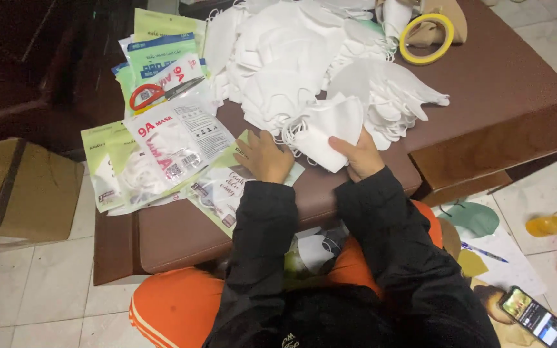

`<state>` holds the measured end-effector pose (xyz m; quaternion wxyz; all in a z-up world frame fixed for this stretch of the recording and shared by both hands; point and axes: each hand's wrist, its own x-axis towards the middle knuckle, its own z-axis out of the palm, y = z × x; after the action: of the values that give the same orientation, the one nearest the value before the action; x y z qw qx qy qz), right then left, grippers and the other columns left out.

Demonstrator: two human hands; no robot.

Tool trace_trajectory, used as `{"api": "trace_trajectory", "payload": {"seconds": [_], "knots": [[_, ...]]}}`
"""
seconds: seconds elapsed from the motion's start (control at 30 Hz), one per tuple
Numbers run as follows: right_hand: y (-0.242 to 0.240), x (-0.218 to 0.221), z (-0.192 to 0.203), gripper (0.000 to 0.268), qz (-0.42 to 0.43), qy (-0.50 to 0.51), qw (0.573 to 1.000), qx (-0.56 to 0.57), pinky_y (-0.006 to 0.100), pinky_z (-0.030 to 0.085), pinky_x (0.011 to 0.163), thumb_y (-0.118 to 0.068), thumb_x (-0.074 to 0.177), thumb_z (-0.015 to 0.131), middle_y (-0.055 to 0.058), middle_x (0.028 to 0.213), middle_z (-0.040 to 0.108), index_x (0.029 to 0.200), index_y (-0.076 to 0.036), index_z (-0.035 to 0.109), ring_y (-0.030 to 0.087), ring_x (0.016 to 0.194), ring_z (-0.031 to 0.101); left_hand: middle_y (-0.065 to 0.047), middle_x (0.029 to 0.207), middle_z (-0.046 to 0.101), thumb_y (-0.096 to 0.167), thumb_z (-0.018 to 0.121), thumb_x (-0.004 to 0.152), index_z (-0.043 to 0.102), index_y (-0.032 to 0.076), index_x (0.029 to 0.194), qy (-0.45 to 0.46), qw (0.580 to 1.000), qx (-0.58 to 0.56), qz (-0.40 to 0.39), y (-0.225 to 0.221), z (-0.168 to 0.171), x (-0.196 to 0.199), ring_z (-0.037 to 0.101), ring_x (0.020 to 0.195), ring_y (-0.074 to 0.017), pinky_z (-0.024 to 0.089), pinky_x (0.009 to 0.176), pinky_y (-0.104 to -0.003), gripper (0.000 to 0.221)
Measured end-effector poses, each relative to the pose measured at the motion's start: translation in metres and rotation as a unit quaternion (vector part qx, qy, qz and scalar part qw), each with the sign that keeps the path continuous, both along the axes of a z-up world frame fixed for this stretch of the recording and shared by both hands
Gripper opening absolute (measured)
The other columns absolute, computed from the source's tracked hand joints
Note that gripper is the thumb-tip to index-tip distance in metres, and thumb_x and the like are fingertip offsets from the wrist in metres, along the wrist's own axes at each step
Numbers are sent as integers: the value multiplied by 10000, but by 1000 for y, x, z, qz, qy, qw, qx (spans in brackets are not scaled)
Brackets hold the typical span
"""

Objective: Picking up individual face masks from a pile and placing them into plastic packaging bags.

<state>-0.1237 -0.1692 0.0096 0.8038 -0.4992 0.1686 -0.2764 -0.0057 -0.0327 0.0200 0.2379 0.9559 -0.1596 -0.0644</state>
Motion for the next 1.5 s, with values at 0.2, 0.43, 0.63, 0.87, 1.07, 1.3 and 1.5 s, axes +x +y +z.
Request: {"api": "trace_trajectory", "payload": {"seconds": [0.2,0.43,0.63,0.87,1.07,1.3,1.5], "knots": [[-5,-4,1,690,-1,11,1000,-4,444,574,1010,-49,832,827,105,1290,671,1451,-125,534,265,1192,648,-176,1367,444,44,595,883,495,98,1177,-15,1000,-17,17,-7,-9,4,330,1373,-494,280,1105,-561,315],[-4,-6,10,692,8,-13,1000,15,425,583,1028,-28,827,827,63,1305,659,1445,-126,530,238,1207,647,-339,1240,622,-87,556,849,355,80,1507,-12,978,-202,49,51,-17,5,610,1166,-544,488,1019,-612,708],[5,-10,19,689,19,-48,995,86,455,589,1045,-36,826,819,88,1285,671,1441,-111,519,263,1196,676,-317,1079,687,17,549,880,565,95,1413,88,944,-316,-30,83,-14,-32,692,1060,-394,563,944,-457,539],[14,-14,24,586,57,-68,994,64,458,604,1049,-114,897,742,82,1227,682,1436,-106,512,242,1144,699,-182,1003,712,278,693,868,602,83,1336,26,979,-73,-190,80,-44,-40,717,978,-359,584,861,-497,514],[38,-9,-13,539,155,-31,987,7,472,599,942,-125,869,754,116,1126,684,1362,-68,545,240,1073,691,-222,937,681,265,589,895,607,12,1126,32,983,-113,-139,63,-41,-32,700,979,-454,554,849,-572,343],[53,-4,7,402,217,23,976,23,433,659,668,-181,879,777,137,950,710,1216,-20,628,250,841,734,-257,1096,696,99,546,963,633,-29,1210,1,935,-344,-88,73,-7,-34,668,1099,-406,534,964,-525,291],[36,11,-38,545,160,108,950,-246,530,597,838,-263,917,791,267,1138,703,1340,28,608,384,1060,692,-269,1192,696,131,496,1058,637,-50,1287,-83,907,-402,-90,75,-9,-32,676,1132,-363,553,993,-446,324]]}}
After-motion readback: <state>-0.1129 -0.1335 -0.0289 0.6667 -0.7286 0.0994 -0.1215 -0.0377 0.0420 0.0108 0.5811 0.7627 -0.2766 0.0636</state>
